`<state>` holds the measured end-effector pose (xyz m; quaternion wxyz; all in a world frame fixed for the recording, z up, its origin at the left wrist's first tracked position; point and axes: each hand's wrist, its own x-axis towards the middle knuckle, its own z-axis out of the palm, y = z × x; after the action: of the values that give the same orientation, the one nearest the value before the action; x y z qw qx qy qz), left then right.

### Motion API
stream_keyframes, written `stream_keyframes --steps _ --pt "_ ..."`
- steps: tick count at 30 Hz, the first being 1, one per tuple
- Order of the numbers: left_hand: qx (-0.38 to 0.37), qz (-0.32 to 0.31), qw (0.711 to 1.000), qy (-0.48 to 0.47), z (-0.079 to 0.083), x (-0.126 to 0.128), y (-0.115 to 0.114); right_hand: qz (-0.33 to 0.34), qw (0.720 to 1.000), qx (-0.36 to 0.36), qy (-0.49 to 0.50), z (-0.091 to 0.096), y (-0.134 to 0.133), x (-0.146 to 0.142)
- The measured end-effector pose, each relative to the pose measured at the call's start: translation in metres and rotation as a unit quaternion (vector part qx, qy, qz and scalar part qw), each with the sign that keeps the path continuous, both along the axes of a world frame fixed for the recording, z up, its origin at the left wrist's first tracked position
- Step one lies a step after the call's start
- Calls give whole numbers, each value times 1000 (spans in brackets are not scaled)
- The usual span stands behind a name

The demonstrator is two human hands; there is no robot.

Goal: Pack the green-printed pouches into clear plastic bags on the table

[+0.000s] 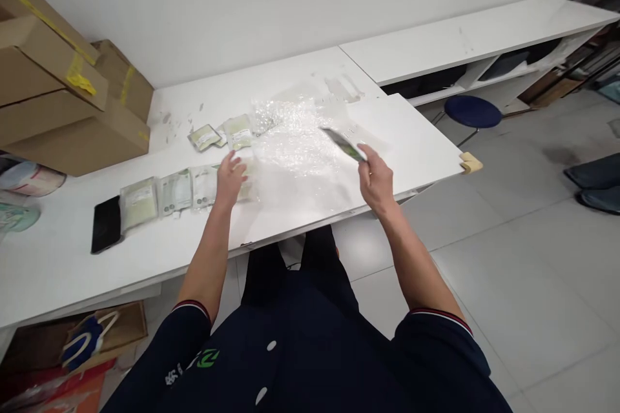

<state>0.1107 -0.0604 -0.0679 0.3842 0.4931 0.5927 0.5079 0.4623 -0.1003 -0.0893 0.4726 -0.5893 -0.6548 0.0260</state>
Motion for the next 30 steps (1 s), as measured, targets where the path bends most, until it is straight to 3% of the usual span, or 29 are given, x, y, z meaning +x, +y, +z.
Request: stream_keyframes --steps 2,4,7,9,11,15,20,26,30 --pt "109 26 979 172 -3 -3 -22 33 995 -24 -87 -8 -5 -9" --pt "177 -69 927 323 -7 4 -46 69 984 -43 -160 -15 -2 -17" --pt "192 -243 819 483 -20 25 -71 105 962 -57 -246 -22 5 -24" --pt "184 -277 767 548 -33 38 -76 141 940 -71 -304 -27 7 -24" --pt "180 -280 740 584 -46 45 -73 190 911 -93 -354 -34 5 -20" --pt "172 -277 724 607 -60 48 -66 254 881 -124 -379 -48 -6 -7" --pt "180 -258 720 619 -61 58 -67 255 882 -144 -369 -52 -18 -5" --pt "203 -289 696 625 -66 68 -60 252 882 -179 -355 -54 -22 -10" --pt "205 -290 709 609 -54 60 -56 287 894 -167 -299 -48 -20 0"
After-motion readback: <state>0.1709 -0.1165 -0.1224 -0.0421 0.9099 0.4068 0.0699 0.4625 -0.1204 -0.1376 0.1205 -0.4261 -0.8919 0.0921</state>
